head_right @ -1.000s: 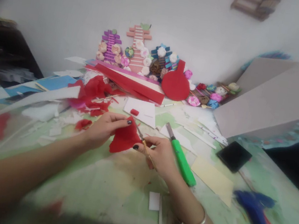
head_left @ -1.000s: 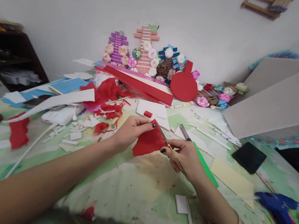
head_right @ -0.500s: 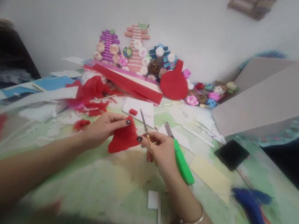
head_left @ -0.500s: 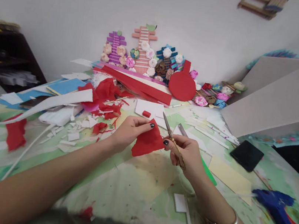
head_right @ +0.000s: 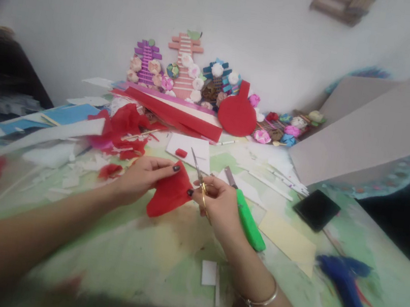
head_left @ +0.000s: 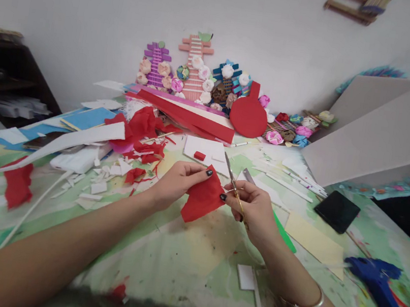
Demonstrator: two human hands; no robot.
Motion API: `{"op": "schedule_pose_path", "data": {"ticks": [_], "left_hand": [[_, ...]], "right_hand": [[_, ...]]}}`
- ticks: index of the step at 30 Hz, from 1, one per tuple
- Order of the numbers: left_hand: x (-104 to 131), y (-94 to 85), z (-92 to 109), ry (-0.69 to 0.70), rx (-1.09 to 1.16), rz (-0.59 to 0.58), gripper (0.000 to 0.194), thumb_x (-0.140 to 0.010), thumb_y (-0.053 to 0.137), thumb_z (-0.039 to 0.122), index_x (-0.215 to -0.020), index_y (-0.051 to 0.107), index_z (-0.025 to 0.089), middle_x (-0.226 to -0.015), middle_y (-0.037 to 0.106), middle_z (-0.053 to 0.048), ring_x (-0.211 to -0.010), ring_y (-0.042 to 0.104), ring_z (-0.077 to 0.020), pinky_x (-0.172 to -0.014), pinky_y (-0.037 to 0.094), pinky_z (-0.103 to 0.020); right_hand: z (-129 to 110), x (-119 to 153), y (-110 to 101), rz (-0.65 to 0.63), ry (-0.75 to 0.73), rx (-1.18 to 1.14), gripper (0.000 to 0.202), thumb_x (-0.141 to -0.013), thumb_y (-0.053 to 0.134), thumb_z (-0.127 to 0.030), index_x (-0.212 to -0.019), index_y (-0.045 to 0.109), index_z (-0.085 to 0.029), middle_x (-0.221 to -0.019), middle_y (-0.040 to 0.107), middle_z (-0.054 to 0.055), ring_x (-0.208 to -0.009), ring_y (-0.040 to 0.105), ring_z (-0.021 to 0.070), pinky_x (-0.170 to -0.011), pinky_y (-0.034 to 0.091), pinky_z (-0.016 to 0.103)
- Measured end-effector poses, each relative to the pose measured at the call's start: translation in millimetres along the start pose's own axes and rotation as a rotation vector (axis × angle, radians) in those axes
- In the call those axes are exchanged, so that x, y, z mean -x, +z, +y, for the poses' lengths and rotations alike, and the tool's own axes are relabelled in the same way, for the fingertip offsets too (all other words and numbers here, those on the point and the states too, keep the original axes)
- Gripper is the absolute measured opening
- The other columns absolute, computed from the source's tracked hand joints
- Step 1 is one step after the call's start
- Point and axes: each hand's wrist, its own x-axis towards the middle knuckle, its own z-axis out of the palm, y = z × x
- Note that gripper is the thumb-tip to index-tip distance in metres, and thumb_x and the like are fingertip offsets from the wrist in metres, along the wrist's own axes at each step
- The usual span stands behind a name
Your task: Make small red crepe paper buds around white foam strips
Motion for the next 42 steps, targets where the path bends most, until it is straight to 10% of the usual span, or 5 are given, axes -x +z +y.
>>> {"op": "schedule_pose_path", "data": {"ticks": [5, 11, 21, 42], "left_hand": [[0.4, -1.3, 0.6, -0.104, -0.050, -0.205, 0.028, -0.066, 0.078, 0.020, -0.092, 0.071, 0.013, -0.081, 0.074, -0.009, -0.070, 0.068, -0.0180, -0.064, 0.052, -0.027], [-3.4, -4.3, 3.4, -0.096, -0.033, -0.031, 0.016, -0.072, 0.072, 0.019, -0.085, 0.071, 0.010, -0.074, 0.072, -0.007, -0.063, 0.065, -0.0129, -0.060, 0.048, -0.023], [-4.2, -7.8, -1.6, -0.122, -0.091, -0.154, 0.011, -0.072, 0.072, 0.020, -0.079, 0.071, 0.013, -0.075, 0.073, -0.004, -0.064, 0.064, -0.0117, -0.057, 0.045, -0.020], [-4.8, -5.8, -3.8, -0.086, -0.067, -0.048, 0.012, -0.068, 0.073, 0.017, -0.078, 0.071, 0.013, -0.073, 0.074, -0.004, -0.066, 0.065, -0.0135, -0.061, 0.048, -0.023]], "right_hand": [[2.9, -2.7, -1.8, 0.061, -0.022, -0.045, 0.030, -0.057, 0.080, -0.028, -0.078, 0.063, -0.015, -0.055, 0.056, -0.005, -0.038, 0.034, 0.0030, -0.038, 0.025, 0.019], [3.4, -2.9, -3.0, 0.065, -0.030, -0.075, 0.029, -0.058, 0.080, -0.028, -0.078, 0.064, -0.015, -0.051, 0.054, -0.006, -0.036, 0.033, 0.0027, -0.037, 0.022, 0.018], [3.3, -6.0, -5.4, 0.098, -0.087, -0.140, 0.031, -0.056, 0.083, -0.028, -0.078, 0.065, -0.017, -0.076, 0.068, 0.001, -0.065, 0.061, 0.0121, -0.060, 0.049, 0.023], [6.5, -3.6, -2.6, 0.053, -0.132, -0.133, 0.026, -0.059, 0.080, -0.026, -0.078, 0.063, -0.018, -0.070, 0.065, -0.001, -0.059, 0.057, 0.0111, -0.056, 0.046, 0.023]]}}
